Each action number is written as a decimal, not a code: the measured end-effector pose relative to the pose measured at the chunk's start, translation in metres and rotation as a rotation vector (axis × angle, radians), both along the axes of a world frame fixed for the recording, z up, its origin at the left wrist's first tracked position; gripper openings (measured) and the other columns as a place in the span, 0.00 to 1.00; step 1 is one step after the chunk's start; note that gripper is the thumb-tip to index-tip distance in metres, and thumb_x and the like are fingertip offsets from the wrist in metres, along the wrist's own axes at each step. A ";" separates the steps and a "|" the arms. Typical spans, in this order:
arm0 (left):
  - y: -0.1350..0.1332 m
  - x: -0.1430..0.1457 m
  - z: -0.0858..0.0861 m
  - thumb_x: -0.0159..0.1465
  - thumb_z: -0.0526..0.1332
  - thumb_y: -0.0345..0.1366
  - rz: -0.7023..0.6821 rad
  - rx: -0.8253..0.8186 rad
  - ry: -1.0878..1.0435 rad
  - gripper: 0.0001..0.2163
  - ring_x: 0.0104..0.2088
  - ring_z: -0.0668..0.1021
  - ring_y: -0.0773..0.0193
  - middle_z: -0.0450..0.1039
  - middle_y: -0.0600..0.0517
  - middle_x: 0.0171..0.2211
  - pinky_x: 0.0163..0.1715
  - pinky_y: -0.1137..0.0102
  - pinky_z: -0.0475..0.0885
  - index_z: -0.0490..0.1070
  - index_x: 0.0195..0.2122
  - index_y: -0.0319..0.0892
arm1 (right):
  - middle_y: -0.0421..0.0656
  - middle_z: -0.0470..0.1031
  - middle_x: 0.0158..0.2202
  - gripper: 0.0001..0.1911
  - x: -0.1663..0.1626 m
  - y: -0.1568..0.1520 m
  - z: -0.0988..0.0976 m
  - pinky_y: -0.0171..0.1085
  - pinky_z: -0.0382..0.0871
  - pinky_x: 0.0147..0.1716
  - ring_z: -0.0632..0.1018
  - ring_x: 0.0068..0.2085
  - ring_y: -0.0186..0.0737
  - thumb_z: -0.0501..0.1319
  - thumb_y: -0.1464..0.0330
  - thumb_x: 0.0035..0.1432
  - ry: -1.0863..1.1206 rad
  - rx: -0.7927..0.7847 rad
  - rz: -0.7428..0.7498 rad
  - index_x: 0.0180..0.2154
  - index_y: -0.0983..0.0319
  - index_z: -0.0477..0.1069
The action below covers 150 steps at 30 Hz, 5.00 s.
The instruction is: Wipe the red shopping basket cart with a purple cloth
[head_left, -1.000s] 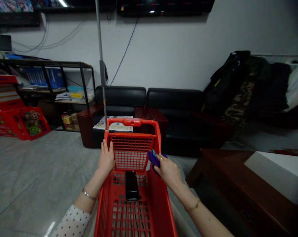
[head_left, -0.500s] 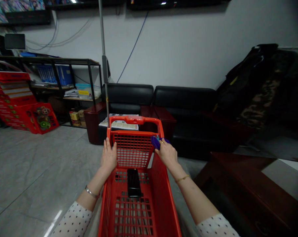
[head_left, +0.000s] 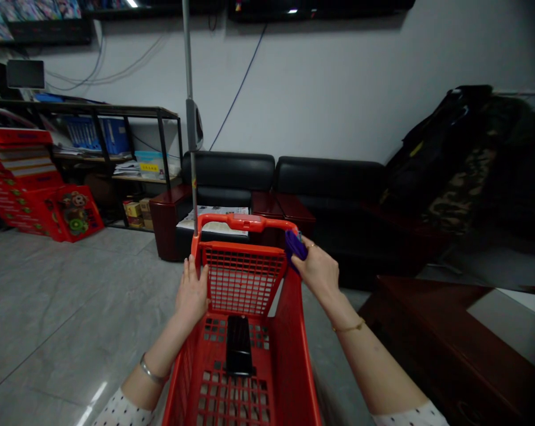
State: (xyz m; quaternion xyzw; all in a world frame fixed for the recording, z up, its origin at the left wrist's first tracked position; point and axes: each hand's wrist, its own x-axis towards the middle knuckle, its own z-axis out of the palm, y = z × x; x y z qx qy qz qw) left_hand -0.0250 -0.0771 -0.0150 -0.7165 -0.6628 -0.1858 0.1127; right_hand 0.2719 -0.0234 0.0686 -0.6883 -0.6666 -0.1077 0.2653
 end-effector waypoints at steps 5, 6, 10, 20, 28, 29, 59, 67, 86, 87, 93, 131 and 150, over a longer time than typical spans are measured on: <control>-0.004 -0.001 -0.002 0.49 0.64 0.22 -0.002 0.033 0.015 0.37 0.68 0.43 0.36 0.33 0.27 0.69 0.63 0.48 0.58 0.57 0.62 0.33 | 0.49 0.71 0.56 0.25 -0.021 0.040 0.010 0.39 0.67 0.47 0.75 0.50 0.45 0.52 0.63 0.66 0.012 0.132 0.201 0.64 0.58 0.59; -0.004 -0.001 -0.003 0.49 0.64 0.22 -0.008 0.035 0.016 0.37 0.68 0.44 0.35 0.33 0.26 0.69 0.63 0.48 0.58 0.57 0.62 0.32 | 0.48 0.72 0.54 0.23 -0.026 0.046 0.004 0.38 0.67 0.47 0.76 0.48 0.44 0.52 0.63 0.67 -0.046 0.073 0.224 0.62 0.57 0.62; -0.005 -0.002 -0.004 0.48 0.65 0.23 -0.020 0.040 0.013 0.38 0.68 0.43 0.35 0.31 0.27 0.70 0.63 0.49 0.59 0.57 0.62 0.33 | 0.47 0.76 0.46 0.21 -0.040 0.057 -0.020 0.36 0.65 0.44 0.77 0.43 0.42 0.50 0.59 0.68 -0.195 -0.080 0.182 0.59 0.56 0.67; -0.005 -0.001 -0.005 0.48 0.65 0.24 -0.021 0.008 -0.006 0.39 0.68 0.42 0.33 0.26 0.30 0.70 0.61 0.44 0.60 0.56 0.63 0.36 | 0.48 0.74 0.47 0.21 -0.082 0.055 -0.014 0.38 0.68 0.39 0.77 0.41 0.43 0.45 0.61 0.70 -0.113 -0.081 0.065 0.56 0.55 0.69; -0.008 -0.002 0.000 0.50 0.65 0.24 0.010 -0.001 0.046 0.37 0.68 0.46 0.35 0.31 0.27 0.70 0.62 0.47 0.60 0.57 0.62 0.34 | 0.46 0.73 0.51 0.21 -0.179 0.050 -0.013 0.37 0.69 0.41 0.75 0.44 0.41 0.45 0.58 0.70 -0.158 -0.064 0.385 0.52 0.53 0.72; -0.009 -0.001 0.001 0.51 0.64 0.24 0.026 -0.008 0.055 0.36 0.68 0.47 0.36 0.33 0.27 0.69 0.62 0.48 0.60 0.57 0.63 0.34 | 0.46 0.73 0.50 0.21 -0.176 0.050 -0.014 0.37 0.68 0.41 0.75 0.45 0.41 0.45 0.57 0.70 -0.151 -0.065 0.392 0.52 0.53 0.72; -0.009 0.006 0.005 0.54 0.61 0.25 0.052 -0.059 0.063 0.36 0.69 0.48 0.40 0.36 0.27 0.69 0.61 0.43 0.59 0.52 0.64 0.33 | 0.48 0.75 0.44 0.18 -0.075 0.049 -0.042 0.38 0.63 0.40 0.73 0.41 0.43 0.51 0.63 0.67 -0.066 0.062 0.112 0.45 0.61 0.77; 0.002 0.001 -0.015 0.48 0.60 0.20 -0.070 0.111 -0.045 0.43 0.69 0.43 0.37 0.33 0.24 0.69 0.63 0.47 0.59 0.43 0.66 0.32 | 0.50 0.74 0.39 0.17 -0.116 0.056 -0.050 0.39 0.61 0.38 0.72 0.39 0.44 0.51 0.64 0.66 -0.069 0.184 0.048 0.42 0.64 0.76; -0.004 0.010 -0.004 0.54 0.52 0.24 0.137 -0.079 0.127 0.42 0.70 0.48 0.46 0.35 0.33 0.70 0.57 0.43 0.63 0.33 0.69 0.33 | 0.48 0.75 0.43 0.13 -0.132 0.058 -0.047 0.37 0.65 0.38 0.71 0.42 0.43 0.54 0.66 0.65 -0.196 0.122 0.284 0.41 0.61 0.76; -0.004 0.010 -0.004 0.54 0.52 0.24 0.130 -0.080 0.104 0.43 0.70 0.48 0.46 0.35 0.32 0.70 0.57 0.43 0.63 0.31 0.69 0.33 | 0.48 0.75 0.43 0.13 -0.120 0.056 -0.048 0.36 0.64 0.38 0.71 0.41 0.42 0.54 0.66 0.64 -0.180 0.130 0.253 0.41 0.61 0.77; 0.000 0.008 -0.014 0.51 0.54 0.21 0.045 -0.001 -0.001 0.48 0.70 0.47 0.45 0.38 0.28 0.70 0.61 0.48 0.60 0.24 0.68 0.32 | 0.48 0.75 0.41 0.14 -0.120 0.055 -0.047 0.36 0.64 0.34 0.72 0.40 0.43 0.54 0.65 0.64 -0.133 0.112 0.125 0.40 0.62 0.77; -0.005 0.002 0.001 0.53 0.60 0.27 0.135 -0.037 0.117 0.42 0.70 0.50 0.46 0.41 0.30 0.69 0.62 0.48 0.59 0.41 0.68 0.29 | 0.48 0.75 0.49 0.15 -0.139 0.065 -0.064 0.39 0.63 0.48 0.71 0.46 0.42 0.52 0.67 0.67 -0.191 0.234 0.370 0.49 0.61 0.74; -0.006 0.006 0.003 0.54 0.61 0.30 0.161 -0.071 0.101 0.44 0.69 0.50 0.44 0.39 0.30 0.70 0.60 0.44 0.61 0.39 0.69 0.33 | 0.46 0.75 0.47 0.16 -0.158 0.064 -0.053 0.38 0.64 0.45 0.71 0.45 0.42 0.51 0.65 0.67 -0.172 0.159 0.370 0.48 0.59 0.75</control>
